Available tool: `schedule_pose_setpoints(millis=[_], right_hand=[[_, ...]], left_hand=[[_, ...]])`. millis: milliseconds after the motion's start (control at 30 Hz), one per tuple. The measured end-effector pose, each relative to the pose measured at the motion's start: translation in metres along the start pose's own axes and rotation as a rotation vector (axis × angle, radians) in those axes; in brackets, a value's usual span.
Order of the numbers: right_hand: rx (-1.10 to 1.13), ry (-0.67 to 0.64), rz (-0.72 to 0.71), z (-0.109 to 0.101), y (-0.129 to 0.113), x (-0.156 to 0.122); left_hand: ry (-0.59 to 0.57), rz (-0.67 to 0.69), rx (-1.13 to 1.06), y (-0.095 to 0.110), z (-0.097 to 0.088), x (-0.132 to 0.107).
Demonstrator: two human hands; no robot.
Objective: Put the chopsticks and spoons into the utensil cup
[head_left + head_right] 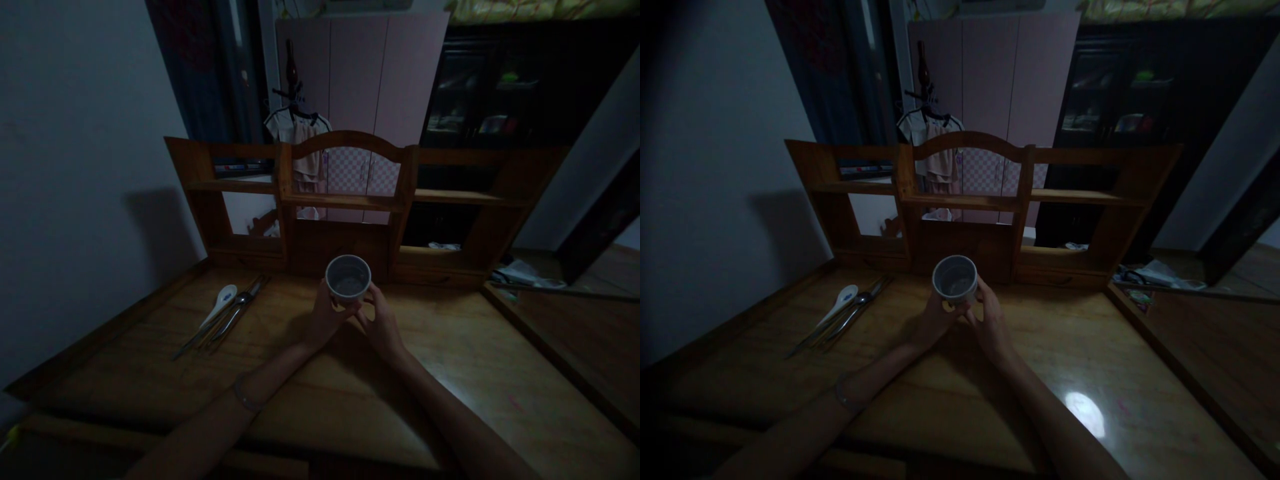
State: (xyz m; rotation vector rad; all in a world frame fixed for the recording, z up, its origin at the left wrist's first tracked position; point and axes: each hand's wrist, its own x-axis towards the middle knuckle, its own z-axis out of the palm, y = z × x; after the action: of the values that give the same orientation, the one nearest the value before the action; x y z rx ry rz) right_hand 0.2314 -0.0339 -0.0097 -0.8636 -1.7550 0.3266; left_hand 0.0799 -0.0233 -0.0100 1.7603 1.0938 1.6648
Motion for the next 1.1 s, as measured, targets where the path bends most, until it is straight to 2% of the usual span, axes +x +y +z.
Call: schedule_pose_setpoints(millis=[300,567,733,933,1100], right_hand=[[-0.037,-0.001,-0.011,-0.002,-0.006,0.001],[-0.002,0.077,0.155,-0.003,0.004,0.001],[0.029,0.087,0.218,-0.003,0.012,0.002],[0.025,0.077,0.231,-0.002,0.013,0.0],[0.005,0.056,0.235,-0.002,0.015,0.0]], left_hand=[[-0.095,-0.172,-0.128,-0.002,0.001,-0.002],[-0.173,-0.272,-0.253,-0.008,0.005,0.005],[-0.252,-0.402,-0.446,-0.014,0.005,0.007],[-0.243,-0.545,-0.537,-0.022,0.007,0.004],[-0.238,-0.583,-0.615,-0.029,0.01,0.004]])
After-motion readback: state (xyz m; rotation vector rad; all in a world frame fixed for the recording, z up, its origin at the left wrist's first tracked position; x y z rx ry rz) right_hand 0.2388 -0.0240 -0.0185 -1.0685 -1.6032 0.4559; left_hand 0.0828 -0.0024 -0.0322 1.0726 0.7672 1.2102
